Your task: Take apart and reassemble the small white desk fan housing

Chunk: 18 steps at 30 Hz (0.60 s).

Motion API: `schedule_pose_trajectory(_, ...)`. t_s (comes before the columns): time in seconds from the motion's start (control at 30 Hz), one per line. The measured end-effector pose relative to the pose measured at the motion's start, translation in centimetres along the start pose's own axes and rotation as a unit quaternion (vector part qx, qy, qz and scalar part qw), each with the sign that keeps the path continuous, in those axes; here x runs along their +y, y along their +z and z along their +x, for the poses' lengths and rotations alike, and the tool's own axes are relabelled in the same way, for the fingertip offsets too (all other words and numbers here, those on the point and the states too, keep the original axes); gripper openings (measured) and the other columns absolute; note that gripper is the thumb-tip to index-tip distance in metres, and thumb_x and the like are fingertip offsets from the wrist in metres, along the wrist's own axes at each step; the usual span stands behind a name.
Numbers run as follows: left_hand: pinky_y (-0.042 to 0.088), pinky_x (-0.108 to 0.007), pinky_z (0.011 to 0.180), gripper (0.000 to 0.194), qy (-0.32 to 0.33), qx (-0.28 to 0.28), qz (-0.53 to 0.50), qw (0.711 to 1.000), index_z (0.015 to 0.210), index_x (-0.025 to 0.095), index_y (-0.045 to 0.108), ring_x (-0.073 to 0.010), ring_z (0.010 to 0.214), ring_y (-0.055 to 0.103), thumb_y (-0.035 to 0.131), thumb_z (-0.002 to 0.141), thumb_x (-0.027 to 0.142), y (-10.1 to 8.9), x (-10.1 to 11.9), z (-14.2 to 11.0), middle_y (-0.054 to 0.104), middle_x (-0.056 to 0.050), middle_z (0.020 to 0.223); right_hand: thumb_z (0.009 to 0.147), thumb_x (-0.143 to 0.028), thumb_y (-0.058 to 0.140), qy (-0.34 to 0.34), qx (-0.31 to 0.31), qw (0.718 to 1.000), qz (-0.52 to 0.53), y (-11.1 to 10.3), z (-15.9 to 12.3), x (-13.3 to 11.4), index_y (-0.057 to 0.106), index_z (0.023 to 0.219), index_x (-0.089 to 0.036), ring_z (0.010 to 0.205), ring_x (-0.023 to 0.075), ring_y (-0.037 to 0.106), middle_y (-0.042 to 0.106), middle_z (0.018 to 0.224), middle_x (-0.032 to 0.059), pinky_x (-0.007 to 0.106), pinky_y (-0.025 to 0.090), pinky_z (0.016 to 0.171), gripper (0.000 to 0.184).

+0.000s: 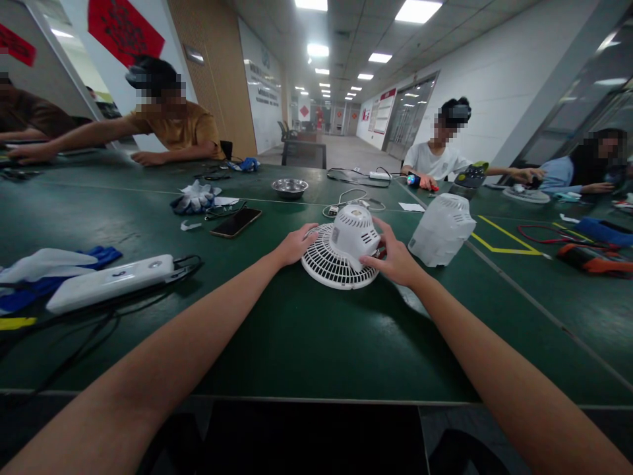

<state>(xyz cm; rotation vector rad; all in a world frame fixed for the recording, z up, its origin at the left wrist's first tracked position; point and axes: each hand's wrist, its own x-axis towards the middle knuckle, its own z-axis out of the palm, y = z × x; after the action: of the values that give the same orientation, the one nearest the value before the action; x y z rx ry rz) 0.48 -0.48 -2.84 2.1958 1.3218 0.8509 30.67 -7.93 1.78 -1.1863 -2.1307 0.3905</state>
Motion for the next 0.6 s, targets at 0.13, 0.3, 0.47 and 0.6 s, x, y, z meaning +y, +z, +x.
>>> schedule_pose_trajectory(0.13, 0.048, -0.045, 0.102, 0.063, 0.003, 0.000, -0.002, 1.000, 0.147, 0.023, 0.045, -0.0300, 0.121, 0.062, 0.033, 0.097, 0.059, 0.07, -0.25, 0.08, 0.061, -0.011, 0.140, 0.078, -0.052, 0.074, 0.003, -0.002, 1.000, 0.002, -0.02, 0.01, -0.06, 0.018, 0.157, -0.028, 0.088, 0.0304, 0.067, 0.067, 0.113, 0.0128, 0.053, 0.056, 0.080, 0.100)
schedule_pose_trajectory(0.3, 0.044, -0.042, 0.105, 0.062, -0.002, -0.005, 0.003, 1.000, 0.148, 0.020, 0.044, -0.0291, 0.125, 0.059, 0.033, 0.098, 0.055, 0.02, -0.14, 0.05, 0.059, -0.013, 0.143, 0.079, -0.051, 0.074, 0.008, 0.004, 1.000, -0.004, 0.05, -0.05, -0.18, 0.019, 0.157, -0.027, 0.089, 0.0308, 0.067, 0.066, 0.114, 0.0137, 0.052, 0.057, 0.080, 0.099)
schedule_pose_trajectory(0.47, 0.046, -0.041, 0.102, 0.062, -0.004, -0.004, -0.003, 1.000, 0.149, 0.020, 0.044, -0.0294, 0.122, 0.061, 0.034, 0.099, 0.054, 0.01, -0.08, 0.04, 0.061, -0.013, 0.140, 0.079, -0.051, 0.075, 0.011, 0.001, 1.000, -0.004, 0.06, 0.00, -0.04, 0.018, 0.157, -0.027, 0.088, 0.0305, 0.067, 0.067, 0.114, 0.0135, 0.052, 0.057, 0.080, 0.100)
schedule_pose_trajectory(0.6, 0.047, -0.041, 0.100, 0.061, -0.011, -0.005, -0.004, 1.000, 0.149, 0.021, 0.044, -0.0291, 0.120, 0.062, 0.035, 0.099, 0.055, 0.00, -0.01, 0.01, 0.062, -0.013, 0.138, 0.079, -0.052, 0.074, 0.009, 0.000, 1.000, -0.001, 0.07, -0.02, -0.02, 0.018, 0.158, -0.027, 0.088, 0.0301, 0.067, 0.067, 0.114, 0.0133, 0.052, 0.057, 0.080, 0.099)
